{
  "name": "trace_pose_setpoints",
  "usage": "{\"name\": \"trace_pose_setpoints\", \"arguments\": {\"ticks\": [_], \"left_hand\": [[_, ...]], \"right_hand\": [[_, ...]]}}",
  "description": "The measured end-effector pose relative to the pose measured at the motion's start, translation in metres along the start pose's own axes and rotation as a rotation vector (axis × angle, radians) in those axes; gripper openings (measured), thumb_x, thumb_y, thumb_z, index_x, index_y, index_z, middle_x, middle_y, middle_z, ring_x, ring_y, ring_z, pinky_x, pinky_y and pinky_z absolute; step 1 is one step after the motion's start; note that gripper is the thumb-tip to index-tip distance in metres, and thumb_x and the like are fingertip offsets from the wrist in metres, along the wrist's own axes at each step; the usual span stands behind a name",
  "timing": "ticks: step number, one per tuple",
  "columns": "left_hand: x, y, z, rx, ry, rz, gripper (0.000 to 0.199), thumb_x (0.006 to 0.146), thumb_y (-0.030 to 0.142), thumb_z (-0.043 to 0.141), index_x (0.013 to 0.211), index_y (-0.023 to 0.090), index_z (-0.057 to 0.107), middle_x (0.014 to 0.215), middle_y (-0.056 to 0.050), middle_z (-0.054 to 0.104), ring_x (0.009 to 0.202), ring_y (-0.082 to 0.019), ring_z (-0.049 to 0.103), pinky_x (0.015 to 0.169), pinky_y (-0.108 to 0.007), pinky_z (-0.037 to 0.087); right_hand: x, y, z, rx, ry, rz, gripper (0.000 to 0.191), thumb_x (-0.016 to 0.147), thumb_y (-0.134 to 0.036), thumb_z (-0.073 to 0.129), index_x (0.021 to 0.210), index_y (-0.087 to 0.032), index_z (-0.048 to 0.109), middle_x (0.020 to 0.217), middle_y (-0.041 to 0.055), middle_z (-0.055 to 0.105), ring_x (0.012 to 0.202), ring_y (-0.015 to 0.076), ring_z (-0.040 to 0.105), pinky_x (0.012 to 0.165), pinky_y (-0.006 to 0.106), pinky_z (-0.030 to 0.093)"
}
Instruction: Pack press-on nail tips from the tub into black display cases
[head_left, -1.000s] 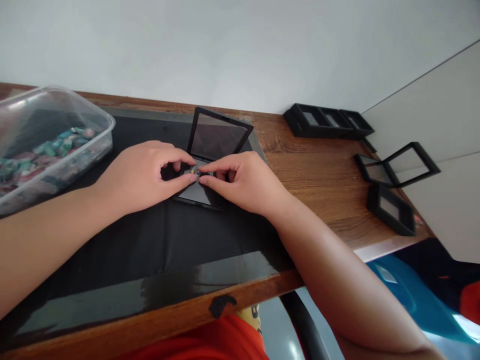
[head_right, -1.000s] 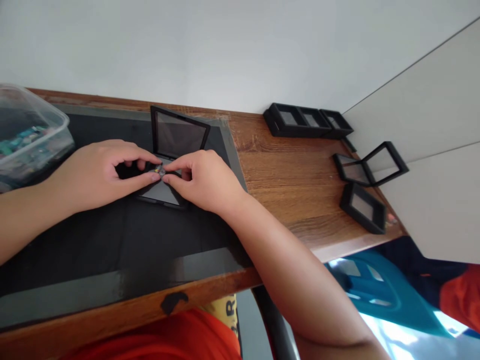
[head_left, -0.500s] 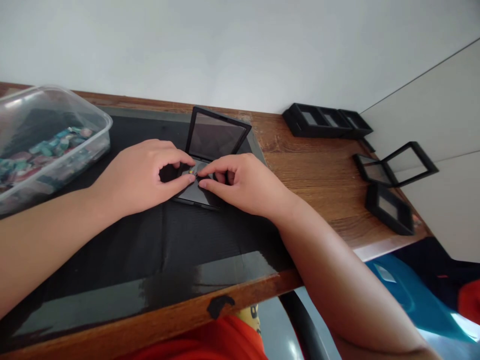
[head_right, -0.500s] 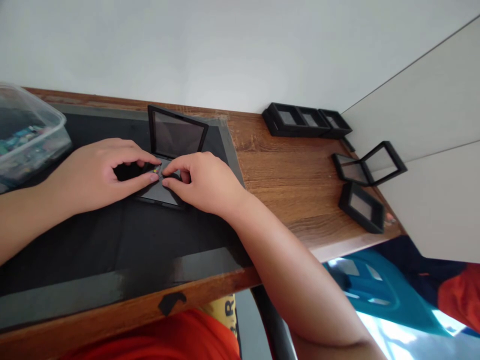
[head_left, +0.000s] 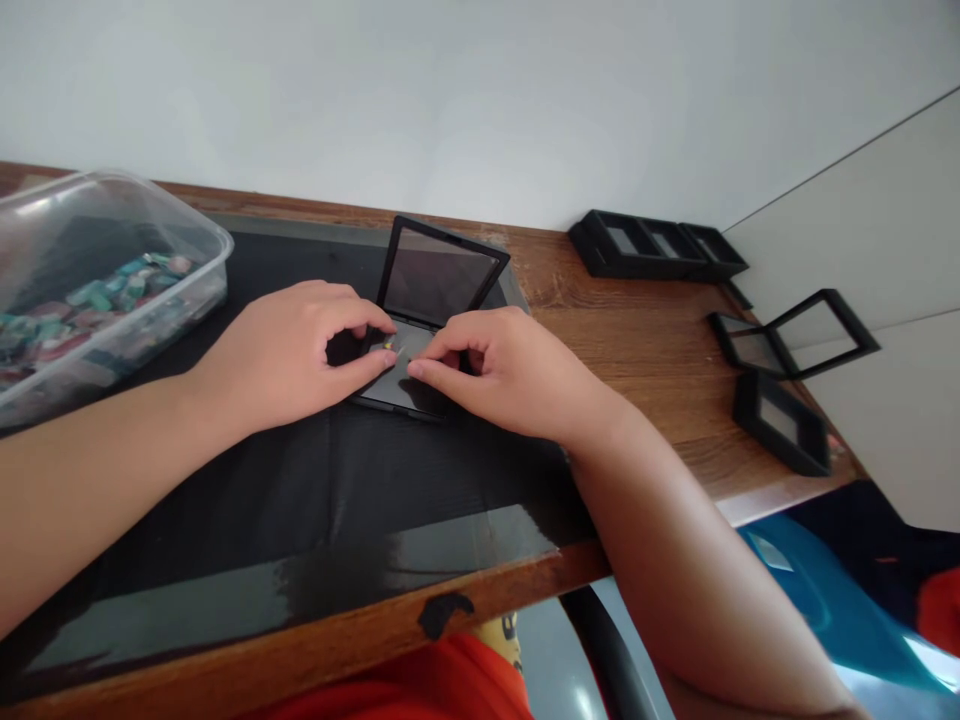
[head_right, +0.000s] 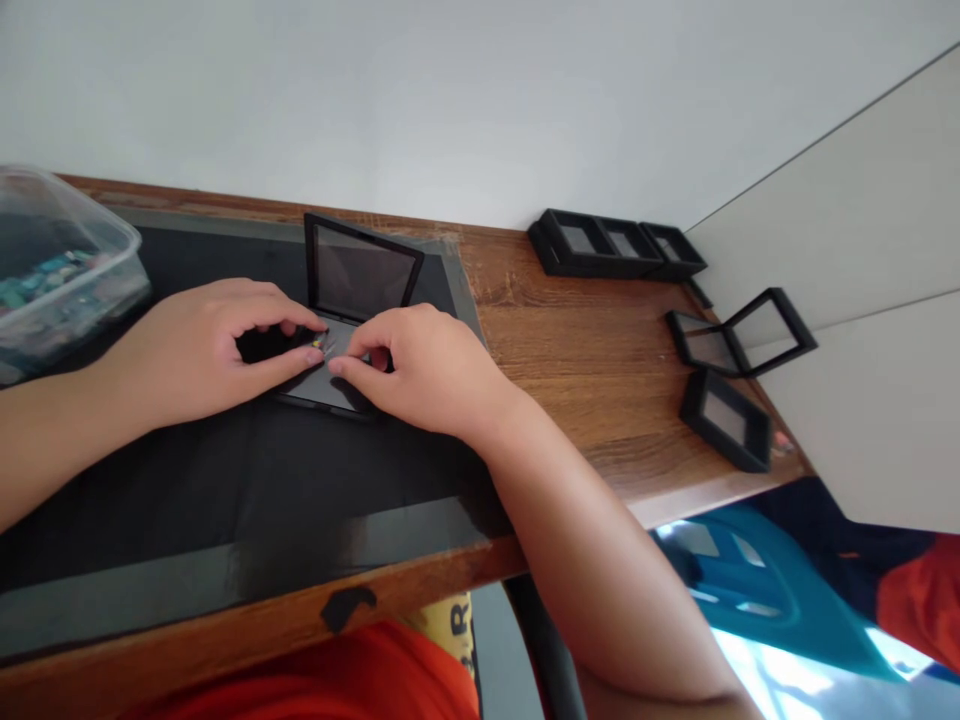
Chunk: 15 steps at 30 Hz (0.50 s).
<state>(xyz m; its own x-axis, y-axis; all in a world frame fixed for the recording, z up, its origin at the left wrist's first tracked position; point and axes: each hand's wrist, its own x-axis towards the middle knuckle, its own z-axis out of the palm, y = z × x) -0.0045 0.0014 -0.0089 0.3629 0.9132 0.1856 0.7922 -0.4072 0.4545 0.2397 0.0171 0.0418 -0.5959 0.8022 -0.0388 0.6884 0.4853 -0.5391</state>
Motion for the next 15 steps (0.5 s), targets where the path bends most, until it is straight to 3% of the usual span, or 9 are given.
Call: {"name": "trace_pose_setpoints", "arguments": {"ticks": [2, 4, 7, 15], "left_hand": [[0.0, 0.001, 0.0, -0.001, 0.005, -0.006, 0.046, 0.099, 0.064, 0.054, 0.116, 0.032, 0.082, 0.105, -0.006, 0.081, 0.102, -0.03, 0.073, 0.088, -0.043, 0.054], [0.0, 0.001, 0.0, -0.005, 0.006, -0.008, 0.048, 0.099, 0.066, 0.054, 0.117, 0.032, 0.082, 0.106, -0.006, 0.08, 0.102, -0.03, 0.073, 0.088, -0.043, 0.053], [0.0, 0.001, 0.0, -0.013, 0.001, -0.008, 0.049, 0.099, 0.065, 0.053, 0.119, 0.032, 0.082, 0.105, -0.006, 0.08, 0.103, -0.03, 0.072, 0.087, -0.043, 0.052], [-0.001, 0.0, 0.001, -0.014, -0.01, -0.018, 0.048, 0.098, 0.065, 0.053, 0.118, 0.033, 0.082, 0.106, -0.006, 0.079, 0.102, -0.031, 0.072, 0.087, -0.044, 0.052]], "right_hand": [[0.0, -0.001, 0.001, -0.006, 0.06, -0.019, 0.023, 0.101, -0.033, 0.08, 0.084, -0.018, 0.084, 0.073, -0.0005, 0.072, 0.068, 0.0127, 0.056, 0.066, 0.031, 0.034], [0.0, 0.0, 0.003, 0.025, 0.12, -0.044, 0.016, 0.1, -0.032, 0.081, 0.105, -0.018, 0.087, 0.075, -0.002, 0.071, 0.069, 0.0126, 0.057, 0.067, 0.03, 0.035], [0.001, 0.003, 0.008, 0.052, 0.1, -0.067, 0.032, 0.1, -0.026, 0.081, 0.131, -0.021, 0.085, 0.083, -0.002, 0.075, 0.072, 0.0126, 0.059, 0.069, 0.029, 0.036], [0.002, 0.003, 0.009, 0.028, 0.056, -0.044, 0.019, 0.098, -0.023, 0.082, 0.115, -0.021, 0.09, 0.082, -0.0003, 0.075, 0.072, 0.013, 0.059, 0.069, 0.029, 0.037]]}}
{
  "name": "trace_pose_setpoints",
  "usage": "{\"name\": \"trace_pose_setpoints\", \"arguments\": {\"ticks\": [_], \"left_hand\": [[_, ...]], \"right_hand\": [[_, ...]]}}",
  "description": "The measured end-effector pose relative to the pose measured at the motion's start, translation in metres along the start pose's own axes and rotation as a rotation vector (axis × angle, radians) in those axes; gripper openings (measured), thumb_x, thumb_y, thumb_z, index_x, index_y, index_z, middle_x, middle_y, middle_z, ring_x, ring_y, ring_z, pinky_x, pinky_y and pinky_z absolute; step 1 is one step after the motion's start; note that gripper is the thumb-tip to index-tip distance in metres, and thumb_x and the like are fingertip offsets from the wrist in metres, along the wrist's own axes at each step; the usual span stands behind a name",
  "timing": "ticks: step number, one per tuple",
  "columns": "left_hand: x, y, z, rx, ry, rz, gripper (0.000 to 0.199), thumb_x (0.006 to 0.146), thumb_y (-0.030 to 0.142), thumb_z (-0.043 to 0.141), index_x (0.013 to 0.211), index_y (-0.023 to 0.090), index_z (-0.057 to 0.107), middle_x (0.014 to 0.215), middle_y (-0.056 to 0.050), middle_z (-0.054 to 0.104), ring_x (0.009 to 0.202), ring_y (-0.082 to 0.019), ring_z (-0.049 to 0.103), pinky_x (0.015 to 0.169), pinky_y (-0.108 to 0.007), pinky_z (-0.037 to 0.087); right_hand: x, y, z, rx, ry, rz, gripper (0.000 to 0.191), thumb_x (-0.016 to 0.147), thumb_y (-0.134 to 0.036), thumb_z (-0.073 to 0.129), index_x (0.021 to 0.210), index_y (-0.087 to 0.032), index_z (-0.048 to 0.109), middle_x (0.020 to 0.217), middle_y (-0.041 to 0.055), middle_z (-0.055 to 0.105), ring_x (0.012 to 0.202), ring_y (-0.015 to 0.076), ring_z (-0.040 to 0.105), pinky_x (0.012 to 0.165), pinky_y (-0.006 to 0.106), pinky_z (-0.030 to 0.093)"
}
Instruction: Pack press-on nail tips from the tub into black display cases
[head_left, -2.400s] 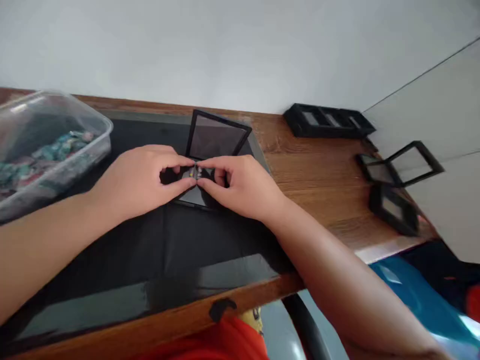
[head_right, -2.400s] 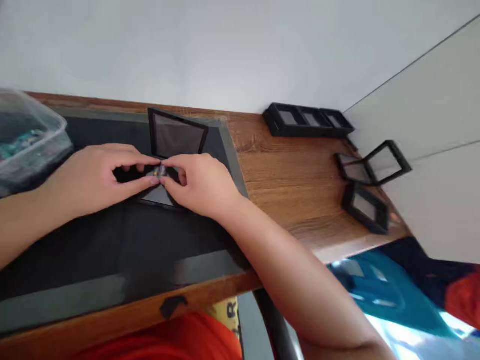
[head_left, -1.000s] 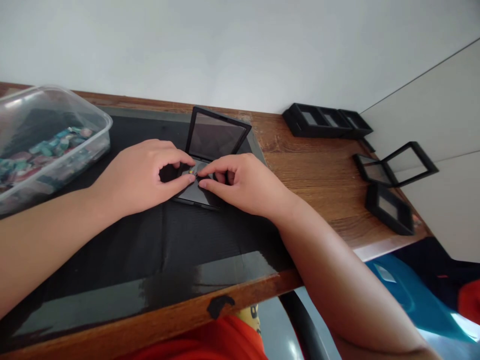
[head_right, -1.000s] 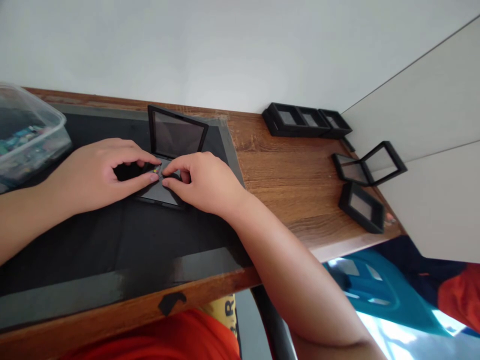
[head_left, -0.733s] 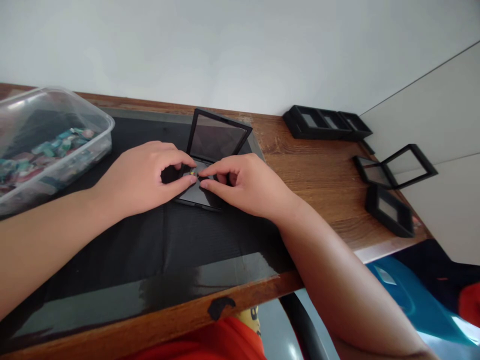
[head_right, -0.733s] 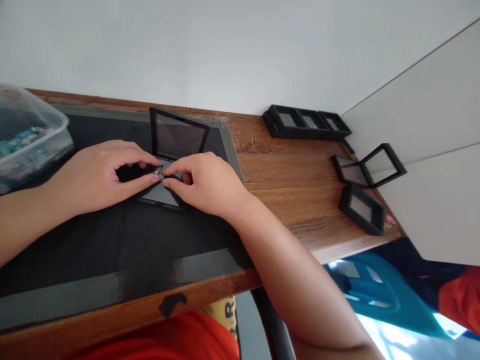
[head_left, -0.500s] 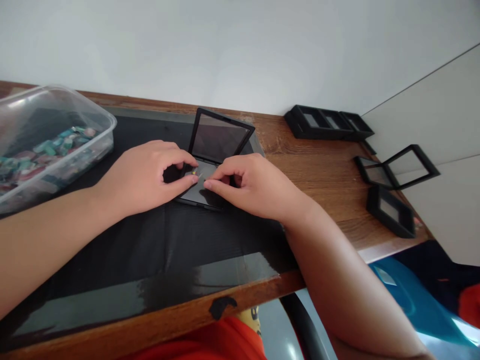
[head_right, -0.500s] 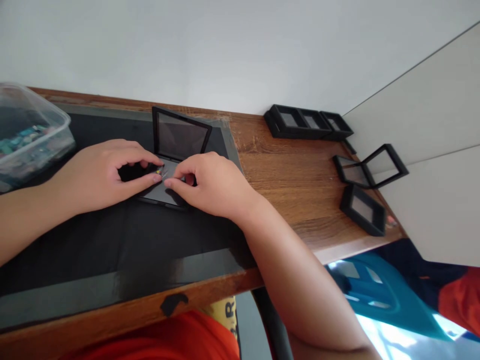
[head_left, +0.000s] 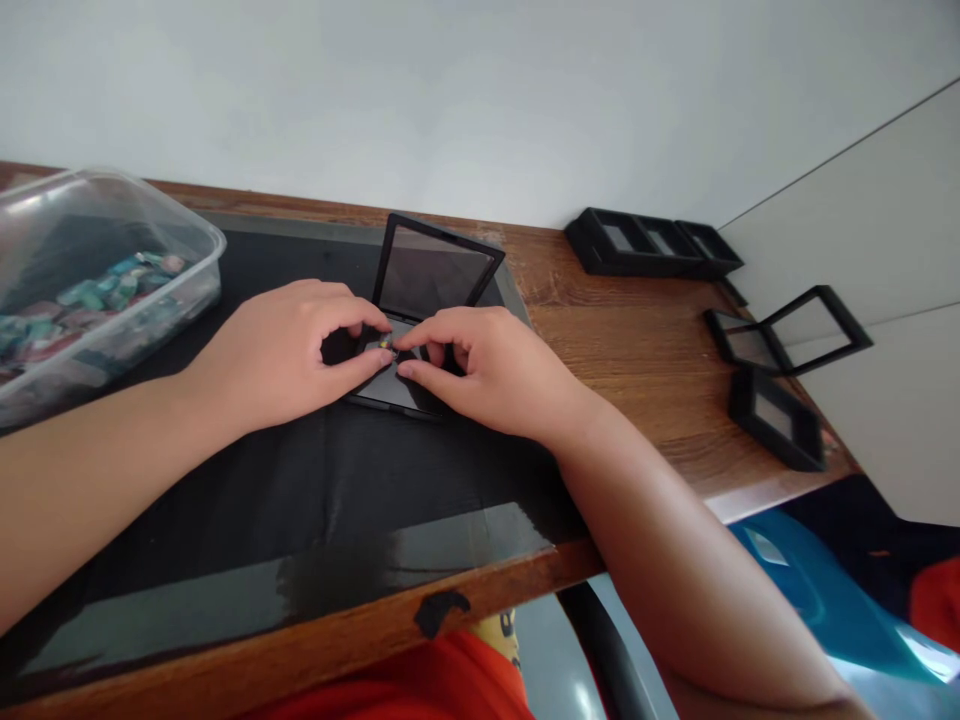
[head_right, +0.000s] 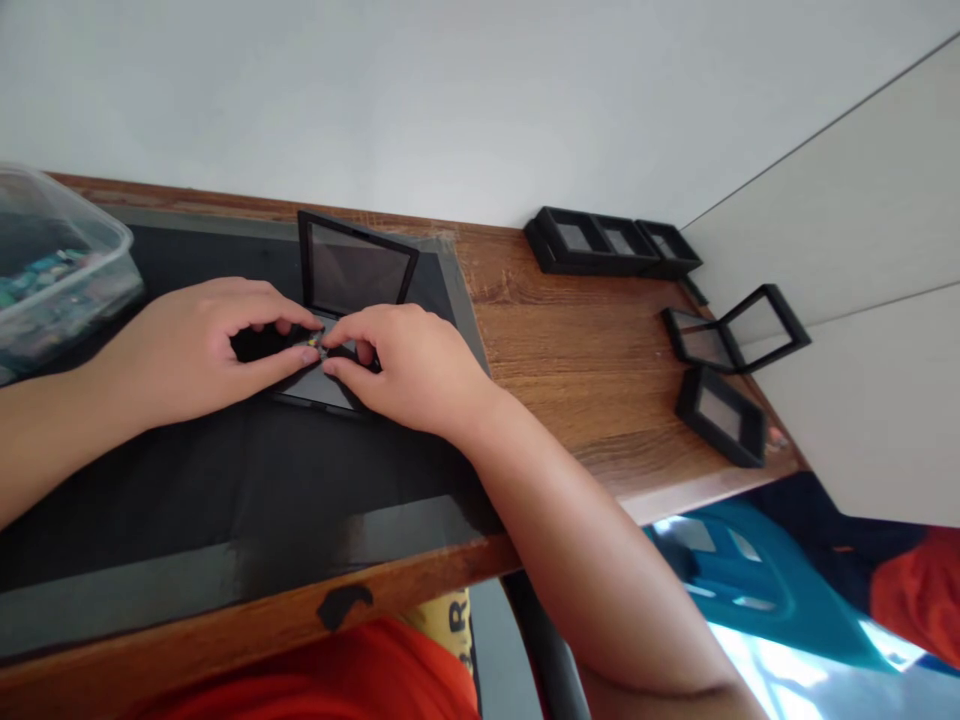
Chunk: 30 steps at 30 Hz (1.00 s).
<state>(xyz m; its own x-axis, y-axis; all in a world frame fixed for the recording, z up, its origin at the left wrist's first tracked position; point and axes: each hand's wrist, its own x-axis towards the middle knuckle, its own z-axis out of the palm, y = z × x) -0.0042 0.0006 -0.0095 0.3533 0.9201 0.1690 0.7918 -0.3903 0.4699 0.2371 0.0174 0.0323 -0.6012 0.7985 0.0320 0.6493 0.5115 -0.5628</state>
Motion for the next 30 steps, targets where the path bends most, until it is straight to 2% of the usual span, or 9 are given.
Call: {"name": "trace_pose_setpoints", "arguments": {"ticks": [7, 13, 17, 21, 26, 30], "left_hand": [[0.001, 0.0, 0.0, 0.002, 0.005, 0.006, 0.047, 0.098, 0.065, 0.055, 0.117, 0.032, 0.082, 0.106, -0.007, 0.08, 0.104, -0.032, 0.073, 0.089, -0.045, 0.054], [0.001, -0.001, 0.0, 0.005, 0.001, 0.012, 0.047, 0.097, 0.063, 0.054, 0.118, 0.031, 0.082, 0.106, -0.008, 0.08, 0.106, -0.034, 0.073, 0.088, -0.047, 0.054], [0.0, -0.001, 0.001, 0.003, 0.002, 0.014, 0.047, 0.098, 0.064, 0.055, 0.119, 0.032, 0.082, 0.106, -0.007, 0.08, 0.105, -0.033, 0.074, 0.088, -0.046, 0.054], [0.001, -0.001, 0.001, 0.007, 0.01, 0.019, 0.046, 0.099, 0.064, 0.056, 0.121, 0.033, 0.082, 0.107, -0.007, 0.081, 0.103, -0.031, 0.074, 0.086, -0.044, 0.054], [0.001, -0.002, 0.0, -0.017, 0.006, 0.008, 0.046, 0.098, 0.065, 0.056, 0.117, 0.032, 0.083, 0.106, -0.007, 0.081, 0.101, -0.031, 0.073, 0.086, -0.044, 0.053], [0.001, -0.001, 0.001, -0.041, 0.008, 0.0, 0.048, 0.097, 0.067, 0.056, 0.117, 0.032, 0.083, 0.105, -0.006, 0.08, 0.102, -0.031, 0.072, 0.086, -0.045, 0.051]], "right_hand": [[0.0, 0.001, -0.006, 0.023, -0.028, 0.052, 0.018, 0.102, -0.03, 0.077, 0.101, -0.022, 0.093, 0.084, 0.0021, 0.08, 0.074, 0.0143, 0.064, 0.069, 0.03, 0.038], [0.003, -0.002, 0.002, 0.037, 0.031, 0.121, 0.019, 0.097, -0.037, 0.084, 0.091, -0.021, 0.091, 0.075, 0.0003, 0.074, 0.067, 0.0127, 0.058, 0.063, 0.03, 0.034], [0.004, 0.001, 0.007, 0.05, 0.054, 0.126, 0.013, 0.091, -0.03, 0.089, 0.098, -0.019, 0.089, 0.069, -0.0037, 0.066, 0.064, 0.0111, 0.054, 0.064, 0.029, 0.034], [0.005, 0.004, 0.009, 0.074, 0.07, 0.117, 0.025, 0.091, -0.028, 0.089, 0.114, -0.02, 0.089, 0.069, -0.0056, 0.063, 0.064, 0.0108, 0.052, 0.065, 0.029, 0.033], [0.006, 0.003, 0.013, 0.131, 0.057, 0.102, 0.011, 0.095, -0.025, 0.084, 0.103, -0.019, 0.089, 0.062, -0.0067, 0.059, 0.059, 0.0093, 0.048, 0.064, 0.029, 0.032], [0.006, 0.001, 0.013, 0.127, 0.046, 0.111, 0.012, 0.095, -0.026, 0.084, 0.103, -0.018, 0.088, 0.062, -0.0069, 0.059, 0.059, 0.0088, 0.048, 0.064, 0.029, 0.033]]}}
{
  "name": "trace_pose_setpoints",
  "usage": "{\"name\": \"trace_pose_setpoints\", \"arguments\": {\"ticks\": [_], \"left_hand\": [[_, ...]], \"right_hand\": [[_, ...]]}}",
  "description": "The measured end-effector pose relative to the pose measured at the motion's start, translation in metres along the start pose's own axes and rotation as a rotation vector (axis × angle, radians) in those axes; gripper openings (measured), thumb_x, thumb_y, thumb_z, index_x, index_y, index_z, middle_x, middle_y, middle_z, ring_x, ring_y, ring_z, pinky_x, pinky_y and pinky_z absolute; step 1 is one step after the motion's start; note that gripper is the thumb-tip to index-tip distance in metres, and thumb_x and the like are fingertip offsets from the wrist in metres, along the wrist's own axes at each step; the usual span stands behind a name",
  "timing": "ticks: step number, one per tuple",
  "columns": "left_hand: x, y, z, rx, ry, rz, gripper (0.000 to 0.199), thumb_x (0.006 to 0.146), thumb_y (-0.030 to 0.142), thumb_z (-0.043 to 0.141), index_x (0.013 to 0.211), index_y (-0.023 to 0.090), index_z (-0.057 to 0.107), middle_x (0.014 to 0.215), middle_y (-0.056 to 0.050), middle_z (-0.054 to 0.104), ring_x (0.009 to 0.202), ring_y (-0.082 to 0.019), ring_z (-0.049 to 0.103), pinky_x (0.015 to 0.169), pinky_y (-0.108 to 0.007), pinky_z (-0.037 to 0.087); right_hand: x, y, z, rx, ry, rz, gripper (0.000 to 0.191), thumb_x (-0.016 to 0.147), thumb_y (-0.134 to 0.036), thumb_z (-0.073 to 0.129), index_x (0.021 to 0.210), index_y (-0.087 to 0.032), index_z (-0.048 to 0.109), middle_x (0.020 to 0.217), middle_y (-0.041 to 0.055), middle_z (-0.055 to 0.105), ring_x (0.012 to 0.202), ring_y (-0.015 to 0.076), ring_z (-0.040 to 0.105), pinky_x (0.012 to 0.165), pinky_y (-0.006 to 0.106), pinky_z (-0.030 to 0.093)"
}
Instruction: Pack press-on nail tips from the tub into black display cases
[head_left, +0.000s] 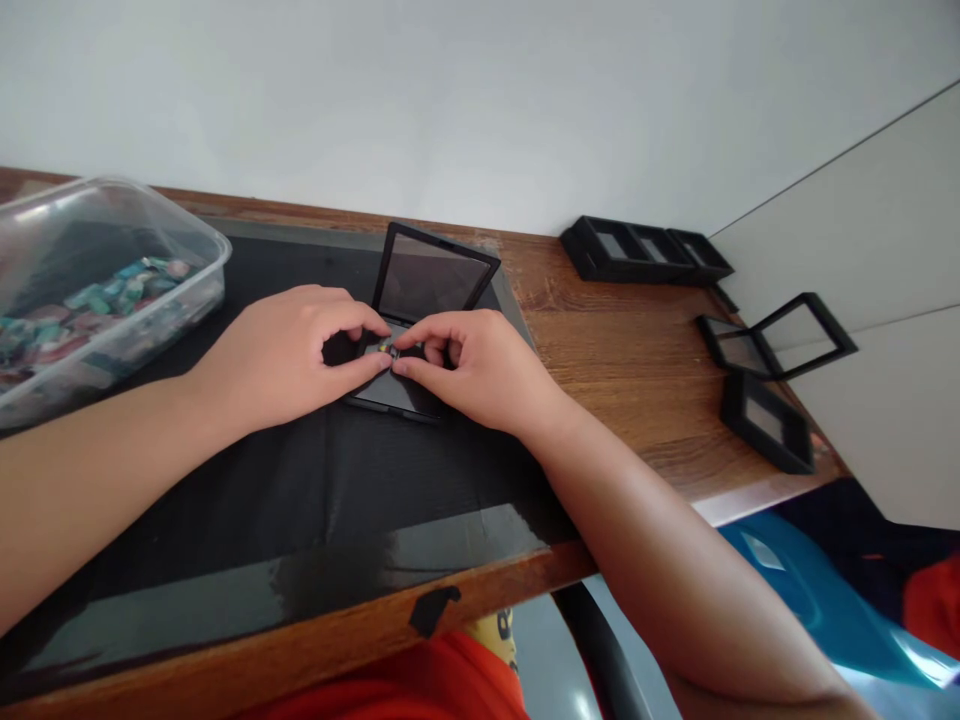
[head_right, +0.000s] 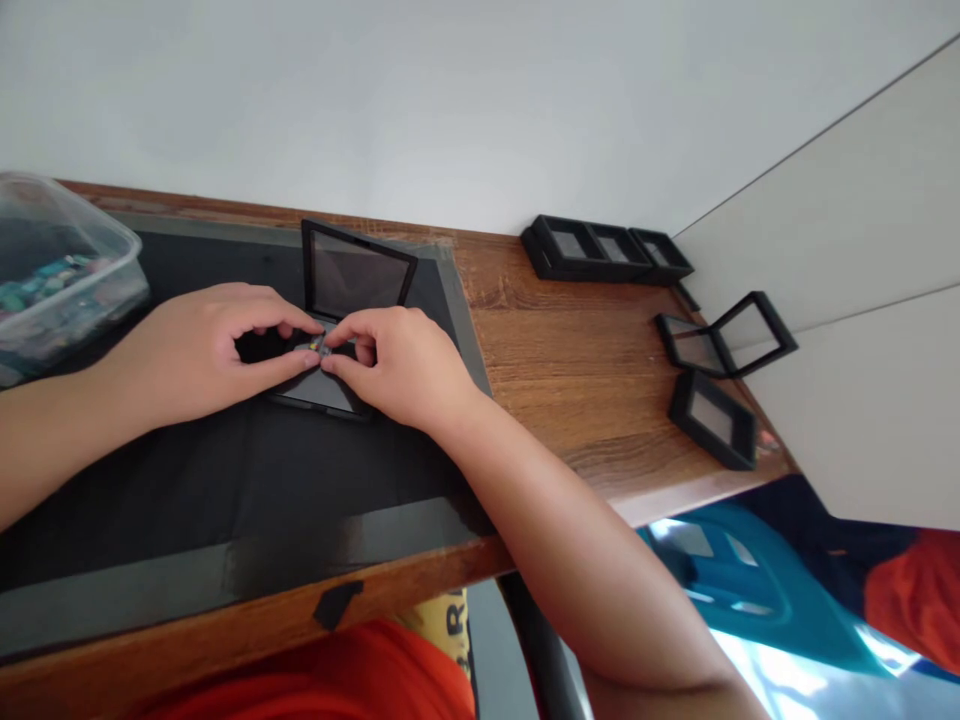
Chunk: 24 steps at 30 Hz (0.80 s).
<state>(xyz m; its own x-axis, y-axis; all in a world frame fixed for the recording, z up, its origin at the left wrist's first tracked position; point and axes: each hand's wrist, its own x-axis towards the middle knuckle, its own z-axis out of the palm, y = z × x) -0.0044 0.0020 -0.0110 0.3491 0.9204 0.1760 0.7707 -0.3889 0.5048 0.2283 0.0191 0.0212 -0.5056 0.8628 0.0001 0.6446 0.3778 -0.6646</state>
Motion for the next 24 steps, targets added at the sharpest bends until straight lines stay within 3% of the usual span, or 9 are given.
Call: {"name": "trace_pose_setpoints", "arguments": {"ticks": [10, 18, 24], "left_hand": [[0.0, 0.001, -0.001, 0.013, -0.02, -0.023, 0.047, 0.095, 0.066, 0.055, 0.117, 0.034, 0.082, 0.106, -0.006, 0.079, 0.102, -0.032, 0.072, 0.085, -0.044, 0.05], [0.0, 0.001, 0.0, 0.033, 0.002, -0.004, 0.049, 0.097, 0.068, 0.054, 0.117, 0.033, 0.082, 0.105, -0.007, 0.079, 0.101, -0.032, 0.073, 0.087, -0.044, 0.052], [-0.001, 0.0, 0.001, 0.027, 0.005, 0.0, 0.048, 0.097, 0.066, 0.055, 0.118, 0.032, 0.081, 0.105, -0.006, 0.079, 0.102, -0.031, 0.073, 0.087, -0.043, 0.051]], "right_hand": [[-0.002, -0.006, -0.005, -0.075, -0.018, 0.054, 0.018, 0.092, -0.027, 0.087, 0.108, -0.018, 0.091, 0.064, -0.0052, 0.06, 0.062, 0.0102, 0.051, 0.066, 0.029, 0.035], [0.003, 0.005, 0.0, 0.081, 0.011, 0.009, 0.023, 0.102, -0.029, 0.071, 0.097, -0.016, 0.09, 0.061, -0.0041, 0.061, 0.056, 0.0087, 0.046, 0.058, 0.028, 0.031], [0.005, 0.011, -0.002, 0.175, 0.005, 0.049, 0.025, 0.099, -0.031, 0.07, 0.092, -0.016, 0.088, 0.064, -0.0011, 0.067, 0.059, 0.0106, 0.05, 0.055, 0.027, 0.033]]}}
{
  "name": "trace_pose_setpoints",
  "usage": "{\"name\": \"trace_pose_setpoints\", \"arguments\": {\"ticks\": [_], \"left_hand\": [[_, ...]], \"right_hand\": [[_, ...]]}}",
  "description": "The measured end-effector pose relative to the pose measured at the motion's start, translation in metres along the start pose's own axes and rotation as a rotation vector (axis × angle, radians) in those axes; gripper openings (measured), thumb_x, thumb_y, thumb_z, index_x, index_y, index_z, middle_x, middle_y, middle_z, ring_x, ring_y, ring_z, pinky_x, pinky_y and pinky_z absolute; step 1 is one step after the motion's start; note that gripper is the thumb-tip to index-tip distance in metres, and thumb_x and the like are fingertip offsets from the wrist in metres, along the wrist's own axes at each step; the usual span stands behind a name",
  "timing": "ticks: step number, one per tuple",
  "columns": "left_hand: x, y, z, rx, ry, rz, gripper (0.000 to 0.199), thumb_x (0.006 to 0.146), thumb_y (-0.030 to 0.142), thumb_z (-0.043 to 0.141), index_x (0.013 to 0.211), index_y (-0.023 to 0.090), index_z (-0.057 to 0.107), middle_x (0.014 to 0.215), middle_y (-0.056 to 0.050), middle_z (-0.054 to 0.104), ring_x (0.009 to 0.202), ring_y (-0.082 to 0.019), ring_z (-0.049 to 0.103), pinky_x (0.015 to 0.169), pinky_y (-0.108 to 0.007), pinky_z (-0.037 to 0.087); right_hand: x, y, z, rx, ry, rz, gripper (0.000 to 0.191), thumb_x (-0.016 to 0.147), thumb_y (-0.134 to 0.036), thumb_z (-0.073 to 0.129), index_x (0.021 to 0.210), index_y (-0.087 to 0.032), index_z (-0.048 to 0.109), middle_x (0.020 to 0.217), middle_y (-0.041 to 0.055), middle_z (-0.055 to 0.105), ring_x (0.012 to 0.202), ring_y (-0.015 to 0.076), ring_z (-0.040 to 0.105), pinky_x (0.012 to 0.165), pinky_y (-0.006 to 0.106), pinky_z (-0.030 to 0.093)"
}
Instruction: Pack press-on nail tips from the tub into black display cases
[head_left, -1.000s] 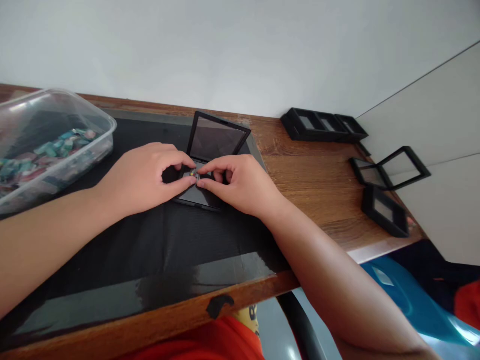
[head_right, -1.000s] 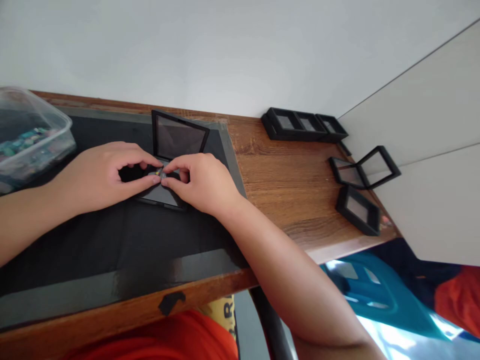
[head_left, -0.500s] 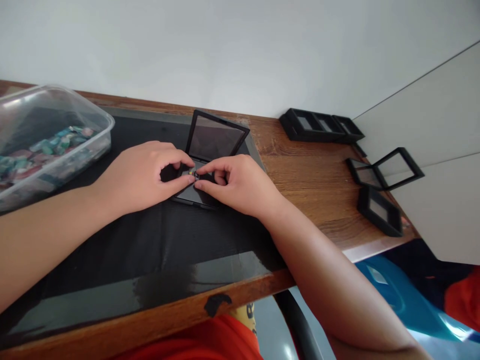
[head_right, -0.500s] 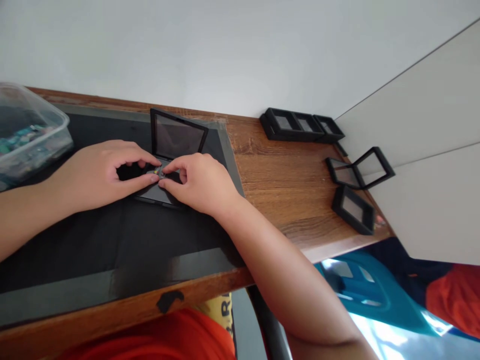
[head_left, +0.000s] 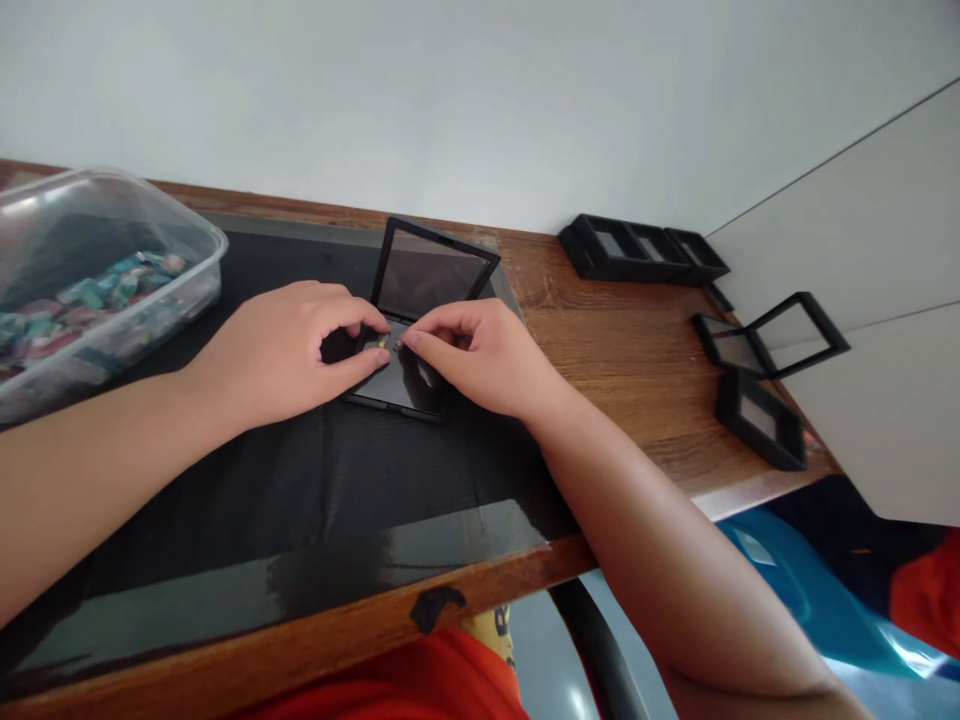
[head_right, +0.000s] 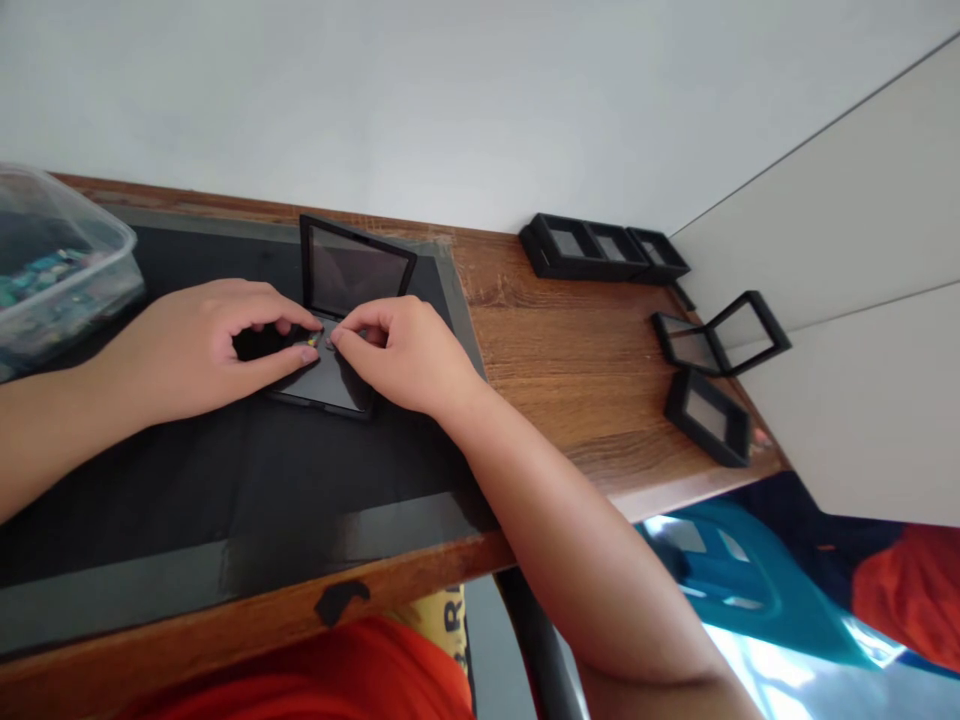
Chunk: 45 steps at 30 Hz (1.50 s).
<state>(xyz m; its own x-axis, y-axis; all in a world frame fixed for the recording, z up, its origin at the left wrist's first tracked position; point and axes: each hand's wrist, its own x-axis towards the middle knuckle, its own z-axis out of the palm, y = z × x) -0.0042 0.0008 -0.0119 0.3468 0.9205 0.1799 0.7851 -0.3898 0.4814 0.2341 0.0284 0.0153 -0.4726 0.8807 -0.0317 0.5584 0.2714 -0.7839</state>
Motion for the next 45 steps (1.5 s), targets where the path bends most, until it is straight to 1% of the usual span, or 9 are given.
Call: {"name": "trace_pose_setpoints", "arguments": {"ticks": [14, 17, 20, 23, 26, 32, 37, 41, 45], "left_hand": [[0.001, -0.002, 0.0, -0.026, 0.013, -0.024, 0.047, 0.095, 0.069, 0.059, 0.115, 0.033, 0.083, 0.104, -0.005, 0.079, 0.1, -0.03, 0.072, 0.085, -0.042, 0.05], [0.001, -0.001, 0.0, -0.015, 0.006, -0.022, 0.047, 0.095, 0.067, 0.057, 0.115, 0.032, 0.083, 0.104, -0.005, 0.079, 0.1, -0.03, 0.072, 0.086, -0.043, 0.051], [0.001, -0.001, -0.001, -0.014, 0.012, -0.015, 0.046, 0.096, 0.067, 0.058, 0.114, 0.032, 0.082, 0.105, -0.005, 0.079, 0.1, -0.03, 0.073, 0.087, -0.042, 0.051], [0.001, -0.002, -0.001, -0.015, 0.016, -0.005, 0.046, 0.096, 0.068, 0.059, 0.114, 0.033, 0.082, 0.104, -0.004, 0.079, 0.1, -0.029, 0.073, 0.086, -0.041, 0.051], [0.001, -0.002, 0.0, -0.032, 0.017, -0.008, 0.047, 0.095, 0.069, 0.059, 0.114, 0.034, 0.083, 0.103, -0.003, 0.079, 0.099, -0.028, 0.073, 0.085, -0.041, 0.05], [0.002, -0.002, 0.001, -0.046, 0.02, -0.039, 0.046, 0.092, 0.07, 0.062, 0.112, 0.034, 0.083, 0.102, -0.003, 0.078, 0.097, -0.028, 0.071, 0.085, -0.041, 0.049], [0.002, -0.001, 0.001, -0.026, 0.006, -0.047, 0.048, 0.092, 0.069, 0.058, 0.112, 0.034, 0.083, 0.103, -0.004, 0.078, 0.098, -0.029, 0.071, 0.086, -0.042, 0.049], [0.001, 0.0, 0.0, -0.025, 0.007, -0.035, 0.047, 0.093, 0.067, 0.057, 0.113, 0.034, 0.082, 0.104, -0.004, 0.079, 0.099, -0.029, 0.071, 0.087, -0.043, 0.05], [0.002, 0.0, -0.002, -0.024, 0.003, -0.034, 0.045, 0.094, 0.067, 0.057, 0.113, 0.035, 0.082, 0.104, -0.005, 0.079, 0.099, -0.03, 0.072, 0.085, -0.043, 0.051]], "right_hand": [[-0.002, -0.007, -0.012, 0.009, -0.125, 0.102, 0.026, 0.09, -0.038, 0.084, 0.076, -0.015, 0.085, 0.058, -0.004, 0.058, 0.054, 0.0074, 0.038, 0.051, 0.028, 0.026], [-0.006, -0.01, -0.018, -0.018, -0.21, 0.052, 0.032, 0.093, -0.04, 0.082, 0.072, -0.015, 0.083, 0.055, -0.0049, 0.052, 0.053, 0.0074, 0.034, 0.051, 0.028, 0.025], [-0.007, -0.008, -0.018, -0.027, -0.116, -0.08, 0.033, 0.09, -0.04, 0.086, 0.07, -0.015, 0.08, 0.059, -0.0035, 0.058, 0.056, 0.0083, 0.042, 0.054, 0.028, 0.029], [-0.005, -0.003, -0.015, -0.069, -0.002, -0.216, 0.02, 0.091, -0.034, 0.086, 0.082, -0.015, 0.084, 0.064, -0.0035, 0.062, 0.061, 0.0091, 0.049, 0.06, 0.028, 0.034], [-0.004, 0.0, -0.013, -0.166, -0.03, -0.235, 0.012, 0.095, -0.023, 0.081, 0.1, -0.017, 0.089, 0.073, -0.0019, 0.07, 0.065, 0.0102, 0.056, 0.064, 0.027, 0.037], [-0.007, -0.002, -0.013, -0.231, -0.075, -0.263, 0.009, 0.093, -0.023, 0.085, 0.087, -0.017, 0.088, 0.084, 0.0034, 0.078, 0.077, 0.0147, 0.066, 0.072, 0.029, 0.042], [-0.007, 0.0, -0.014, -0.148, -0.174, -0.371, 0.009, 0.094, -0.018, 0.08, 0.094, -0.017, 0.089, 0.086, 0.0027, 0.079, 0.078, 0.0144, 0.068, 0.076, 0.029, 0.046], [-0.006, -0.002, -0.013, -0.145, -0.093, -0.337, 0.006, 0.091, -0.018, 0.081, 0.093, -0.016, 0.086, 0.081, 0.0, 0.073, 0.073, 0.0122, 0.063, 0.072, 0.028, 0.044], [-0.007, -0.006, -0.008, -0.199, -0.031, -0.215, 0.026, 0.086, -0.029, 0.091, 0.108, -0.016, 0.086, 0.084, -0.0013, 0.069, 0.073, 0.0121, 0.057, 0.072, 0.028, 0.04]]}}
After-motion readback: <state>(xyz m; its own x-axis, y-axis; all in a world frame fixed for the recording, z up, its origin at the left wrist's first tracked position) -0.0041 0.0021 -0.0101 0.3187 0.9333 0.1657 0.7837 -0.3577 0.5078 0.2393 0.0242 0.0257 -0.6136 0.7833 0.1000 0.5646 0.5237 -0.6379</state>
